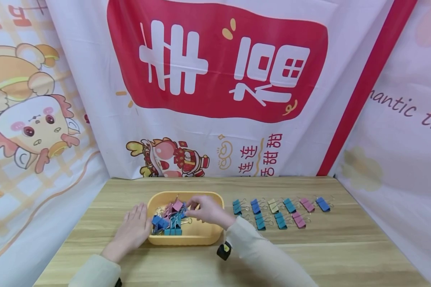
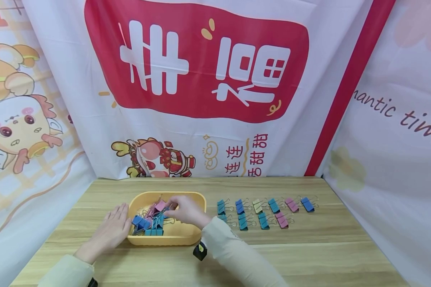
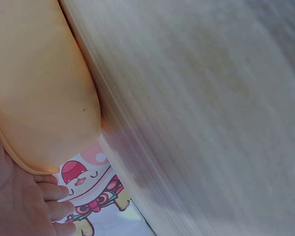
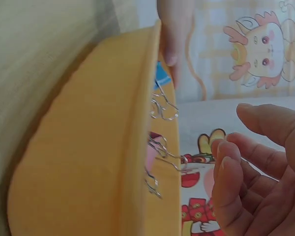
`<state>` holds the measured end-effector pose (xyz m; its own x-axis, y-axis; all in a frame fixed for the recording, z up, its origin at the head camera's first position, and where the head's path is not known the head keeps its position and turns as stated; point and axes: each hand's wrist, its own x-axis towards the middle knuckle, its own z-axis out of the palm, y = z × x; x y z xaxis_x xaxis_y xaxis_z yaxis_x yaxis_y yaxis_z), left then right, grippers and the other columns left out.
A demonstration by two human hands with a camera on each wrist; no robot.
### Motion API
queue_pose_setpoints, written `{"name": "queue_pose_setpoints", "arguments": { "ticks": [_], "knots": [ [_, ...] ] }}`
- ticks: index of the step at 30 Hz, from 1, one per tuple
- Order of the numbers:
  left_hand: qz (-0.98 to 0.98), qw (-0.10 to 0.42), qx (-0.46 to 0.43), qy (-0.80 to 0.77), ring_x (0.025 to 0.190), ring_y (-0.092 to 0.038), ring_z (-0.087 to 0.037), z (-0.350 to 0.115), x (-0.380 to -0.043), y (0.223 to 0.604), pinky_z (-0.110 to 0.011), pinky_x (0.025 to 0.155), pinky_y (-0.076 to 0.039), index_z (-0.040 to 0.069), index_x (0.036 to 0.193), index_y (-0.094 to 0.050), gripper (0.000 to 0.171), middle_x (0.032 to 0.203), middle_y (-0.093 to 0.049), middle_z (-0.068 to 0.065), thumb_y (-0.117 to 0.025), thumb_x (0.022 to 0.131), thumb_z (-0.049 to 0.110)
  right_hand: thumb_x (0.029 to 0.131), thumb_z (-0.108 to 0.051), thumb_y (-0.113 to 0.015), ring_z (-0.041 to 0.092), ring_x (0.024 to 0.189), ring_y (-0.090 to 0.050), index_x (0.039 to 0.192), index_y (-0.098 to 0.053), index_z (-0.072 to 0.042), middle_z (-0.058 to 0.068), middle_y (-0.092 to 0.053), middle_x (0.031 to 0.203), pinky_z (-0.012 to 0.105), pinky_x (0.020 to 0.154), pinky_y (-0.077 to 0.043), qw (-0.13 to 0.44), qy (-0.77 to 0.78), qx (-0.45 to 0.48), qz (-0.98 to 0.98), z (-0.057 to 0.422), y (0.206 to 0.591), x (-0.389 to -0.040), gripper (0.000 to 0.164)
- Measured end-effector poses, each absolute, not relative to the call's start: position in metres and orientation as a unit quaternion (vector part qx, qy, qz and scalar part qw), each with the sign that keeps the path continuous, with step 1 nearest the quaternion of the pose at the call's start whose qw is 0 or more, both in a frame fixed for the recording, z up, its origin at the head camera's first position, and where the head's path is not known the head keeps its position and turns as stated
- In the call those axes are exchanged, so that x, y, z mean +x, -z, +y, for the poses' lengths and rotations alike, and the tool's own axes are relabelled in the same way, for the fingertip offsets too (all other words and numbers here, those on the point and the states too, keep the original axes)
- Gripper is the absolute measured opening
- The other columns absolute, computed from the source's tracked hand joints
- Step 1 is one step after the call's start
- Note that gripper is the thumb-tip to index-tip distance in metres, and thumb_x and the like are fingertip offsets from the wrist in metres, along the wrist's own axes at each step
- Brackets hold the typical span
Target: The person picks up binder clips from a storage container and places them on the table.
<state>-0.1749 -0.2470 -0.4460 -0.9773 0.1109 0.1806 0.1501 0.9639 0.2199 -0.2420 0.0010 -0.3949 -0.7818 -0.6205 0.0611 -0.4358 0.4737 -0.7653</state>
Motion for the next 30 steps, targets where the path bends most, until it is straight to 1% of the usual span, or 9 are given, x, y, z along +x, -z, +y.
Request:
{"name": "queue_pose_setpoints", "arguments": {
  "ticks": [6,9,14,24,27,30],
  "knots": [
    [-0.987,0.083,-0.067,0.116,0.129,-0.017,-0.051,-0.247,-0.175,0.447,-0.059,0.104,-0.014,-0.019,0.135,-0.022,0.057,0.141,-0.02,-0.035,-0.033,0.098,0.024,0.085,-0.019,-0.068,0.021,0.063,-0.059,0.104,-0.062,-0.006,-0.004,-0.056,0.077,0.026,0.047,-0.05,0.135,0.414,-0.31,0.845,-0.012,0.408,-0.238,0.024],
    [-0.987,0.082,-0.067,0.118,0.129,-0.017,-0.051,-0.246,-0.176,0.447,-0.059,0.104,-0.013,-0.019,0.135,-0.022,0.057,0.141,-0.019,-0.035,-0.033,0.098,0.023,0.084,-0.017,-0.069,0.022,0.062,-0.059,0.104,-0.061,-0.006,-0.003,-0.056,0.077,0.028,0.047,-0.051,0.152,0.421,-0.307,0.839,-0.018,0.416,-0.239,0.025],
    [-0.987,0.081,-0.066,0.122,0.129,-0.016,-0.051,-0.245,-0.175,0.446,-0.059,0.104,-0.011,-0.019,0.135,-0.021,0.057,0.141,-0.019,-0.035,-0.034,0.098,0.022,0.082,-0.016,-0.07,0.021,0.059,-0.057,0.108,-0.059,-0.007,-0.001,-0.056,0.077,0.028,0.047,-0.05,0.184,0.433,-0.29,0.833,-0.025,0.426,-0.237,0.03],
    [-0.987,0.083,-0.065,0.118,0.128,-0.017,-0.051,-0.246,-0.174,0.446,-0.059,0.104,-0.013,-0.019,0.135,-0.021,0.057,0.141,-0.019,-0.035,-0.034,0.098,0.022,0.082,-0.016,-0.07,0.019,0.058,-0.058,0.121,-0.057,-0.008,-0.001,-0.057,0.077,0.026,0.049,-0.049,0.195,0.422,-0.282,0.839,-0.037,0.432,-0.234,0.041],
    [-0.988,0.084,-0.064,0.116,0.128,-0.017,-0.051,-0.246,-0.174,0.446,-0.059,0.104,-0.013,-0.019,0.135,-0.022,0.057,0.141,-0.019,-0.035,-0.034,0.098,0.022,0.083,-0.015,-0.069,0.018,0.058,-0.057,0.121,-0.058,-0.01,-0.002,-0.057,0.076,0.025,0.049,-0.048,0.187,0.418,-0.284,0.843,-0.04,0.432,-0.232,0.04],
    [-0.988,0.085,-0.065,0.115,0.128,-0.017,-0.051,-0.246,-0.174,0.446,-0.059,0.104,-0.013,-0.019,0.135,-0.022,0.057,0.141,-0.019,-0.035,-0.034,0.098,0.022,0.085,-0.013,-0.067,0.019,0.056,-0.057,0.115,-0.061,-0.009,-0.001,-0.057,0.074,0.025,0.047,-0.047,0.181,0.42,-0.283,0.843,-0.043,0.431,-0.231,0.031]
  ]
}}
